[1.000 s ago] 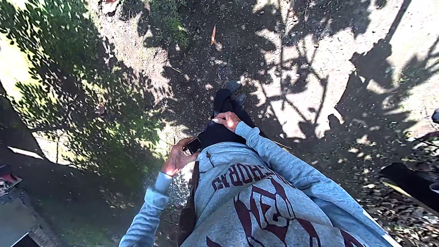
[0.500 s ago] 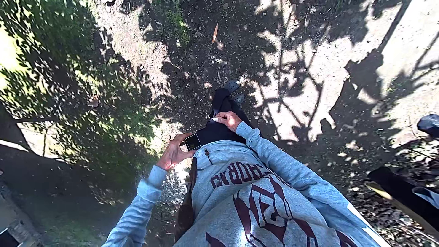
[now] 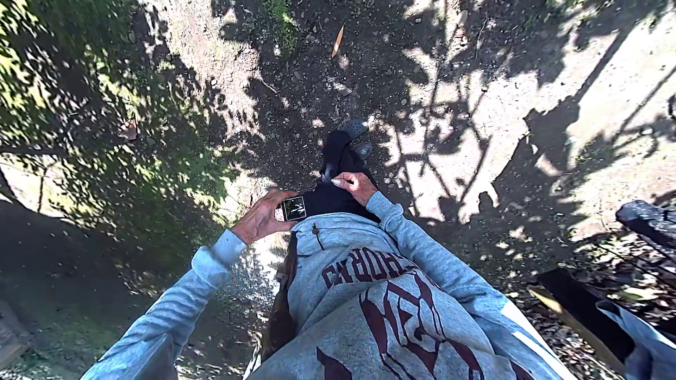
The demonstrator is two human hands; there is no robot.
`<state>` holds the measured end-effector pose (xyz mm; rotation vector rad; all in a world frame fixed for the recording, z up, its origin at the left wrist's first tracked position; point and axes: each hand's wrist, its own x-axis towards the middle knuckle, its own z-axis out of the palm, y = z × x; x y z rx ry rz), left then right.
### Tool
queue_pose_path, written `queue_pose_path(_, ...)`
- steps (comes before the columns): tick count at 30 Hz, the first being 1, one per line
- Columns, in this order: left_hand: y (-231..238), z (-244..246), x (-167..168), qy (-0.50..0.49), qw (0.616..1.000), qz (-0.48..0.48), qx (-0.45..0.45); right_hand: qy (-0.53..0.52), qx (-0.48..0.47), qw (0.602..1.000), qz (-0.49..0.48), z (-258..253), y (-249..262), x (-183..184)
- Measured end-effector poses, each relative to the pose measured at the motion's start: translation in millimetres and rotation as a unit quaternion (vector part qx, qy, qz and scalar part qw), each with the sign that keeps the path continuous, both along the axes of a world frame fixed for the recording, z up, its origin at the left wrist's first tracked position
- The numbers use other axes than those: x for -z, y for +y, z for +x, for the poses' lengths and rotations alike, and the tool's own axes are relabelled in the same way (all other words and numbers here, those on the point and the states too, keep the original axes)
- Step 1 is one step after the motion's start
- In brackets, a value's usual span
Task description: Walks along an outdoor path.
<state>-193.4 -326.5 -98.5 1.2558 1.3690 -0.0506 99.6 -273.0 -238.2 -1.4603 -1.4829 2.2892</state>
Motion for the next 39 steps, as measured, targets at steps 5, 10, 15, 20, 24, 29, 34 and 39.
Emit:
queue_pose_path(5,3,3,-1,0.001,1.0,0.01,-0.001,0.007,-0.003,1.0,0.008,2,6,-2)
queue_pose_path(10,10,9,-6,0.005,1.0,0.006,-0.006,0.007,-0.004,1.0,0.004,4,12,-5)
queue_pose_path(15,18,14,-7,0.014,1.0,0.004,-0.007,-0.001,0.003,1.0,-0.008,4,16,-3)
queue_pose_path(20,30,21,-8,0.027,1.0,-0.009,-0.001,-0.002,0.009,1.0,-0.025,4,23,-4)
queue_pose_path(24,36,26,0,0.047,0.999,0.005,0.025,-0.015,0.005,0.999,-0.029,2,32,-9)
queue_pose_path(29,36,28,8,0.075,0.997,0.002,0.013,-0.009,0.008,0.999,-0.045,-1,36,-11)
queue_pose_path(34,36,35,15,0.059,0.996,-0.007,-0.065,0.025,-0.001,0.999,-0.02,-10,45,-12)
queue_pose_path(39,46,46,17,0.079,0.995,-0.003,-0.054,0.029,-0.083,0.996,-0.012,-18,67,-24)
